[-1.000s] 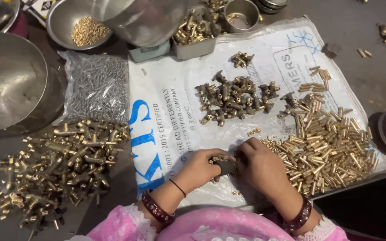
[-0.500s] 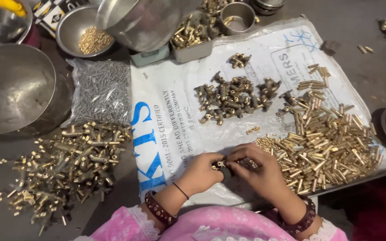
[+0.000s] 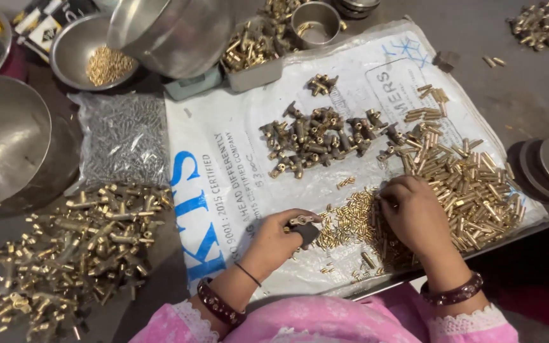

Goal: Assembling small metal pins into brass valve bodies at a workbench.

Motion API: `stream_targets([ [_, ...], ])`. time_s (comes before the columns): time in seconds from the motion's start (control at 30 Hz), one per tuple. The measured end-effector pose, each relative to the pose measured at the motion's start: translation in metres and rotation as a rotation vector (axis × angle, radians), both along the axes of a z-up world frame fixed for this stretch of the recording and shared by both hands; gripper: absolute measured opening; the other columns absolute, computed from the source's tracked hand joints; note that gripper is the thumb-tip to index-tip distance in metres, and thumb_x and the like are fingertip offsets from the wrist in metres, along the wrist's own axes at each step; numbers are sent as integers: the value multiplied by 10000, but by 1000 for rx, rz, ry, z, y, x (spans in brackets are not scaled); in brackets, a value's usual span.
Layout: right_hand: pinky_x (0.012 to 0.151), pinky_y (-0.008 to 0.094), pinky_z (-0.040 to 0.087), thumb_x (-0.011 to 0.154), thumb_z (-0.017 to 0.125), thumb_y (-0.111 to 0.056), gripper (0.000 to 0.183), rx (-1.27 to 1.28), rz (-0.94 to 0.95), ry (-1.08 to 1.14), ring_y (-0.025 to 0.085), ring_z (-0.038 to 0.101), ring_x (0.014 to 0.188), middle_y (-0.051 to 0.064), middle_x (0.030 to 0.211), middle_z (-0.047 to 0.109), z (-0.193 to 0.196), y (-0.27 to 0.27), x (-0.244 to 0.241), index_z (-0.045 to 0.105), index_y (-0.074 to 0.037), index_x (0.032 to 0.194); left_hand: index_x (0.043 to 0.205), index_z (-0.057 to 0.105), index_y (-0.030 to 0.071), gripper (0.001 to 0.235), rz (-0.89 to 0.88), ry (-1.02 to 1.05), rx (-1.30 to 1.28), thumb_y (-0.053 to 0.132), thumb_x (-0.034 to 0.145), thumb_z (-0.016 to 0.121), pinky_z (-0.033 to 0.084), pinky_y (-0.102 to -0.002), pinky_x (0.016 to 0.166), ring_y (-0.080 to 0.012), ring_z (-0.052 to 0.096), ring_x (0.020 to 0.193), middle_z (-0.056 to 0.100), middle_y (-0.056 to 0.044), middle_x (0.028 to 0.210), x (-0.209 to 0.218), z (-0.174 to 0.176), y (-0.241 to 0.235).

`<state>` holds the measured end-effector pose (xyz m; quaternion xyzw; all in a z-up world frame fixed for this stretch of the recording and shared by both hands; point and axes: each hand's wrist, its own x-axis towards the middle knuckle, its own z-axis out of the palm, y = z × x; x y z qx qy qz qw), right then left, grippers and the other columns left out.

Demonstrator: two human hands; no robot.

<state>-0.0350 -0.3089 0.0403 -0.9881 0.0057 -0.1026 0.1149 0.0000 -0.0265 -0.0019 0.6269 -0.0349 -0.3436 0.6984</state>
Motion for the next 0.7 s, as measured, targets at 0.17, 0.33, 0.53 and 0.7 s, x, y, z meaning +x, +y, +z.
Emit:
stream_targets([
  [0.17,845,352,544,875,724,-133,232,544,-64,210,229,673,992,80,1060,719,16,30,11,758,-47,1088,1200,768,114,417,-111,21,12,1,848,576,423,-214,474,-41,608,596,701,1,771,11,2,9],
  [0.33,805,274,570,925,695,-46,180,1015,75,398,117,704,907,47,978,740,7,69,12,785,-15,1079,1123,747,62,239,-132,87,29,137,926,635,400,-236,447,-67,588,528,660,-23,665,16,-3,6],
  [0.53,785,302,606,877,644,-34,268,1416,-116,568,148,734,853,84,976,796,-5,70,9,752,10,1119,1176,686,55,333,-218,20,-52,97,853,613,441,-255,488,-90,587,558,663,-12,669,9,-25,8],
  [0.7,794,282,588,929,666,-63,194,1249,-15,536,115,708,879,54,976,778,-11,70,10,764,17,1077,1218,704,21,401,-248,-85,60,101,830,645,515,-254,548,-81,652,610,704,-9,730,9,-24,7],
])
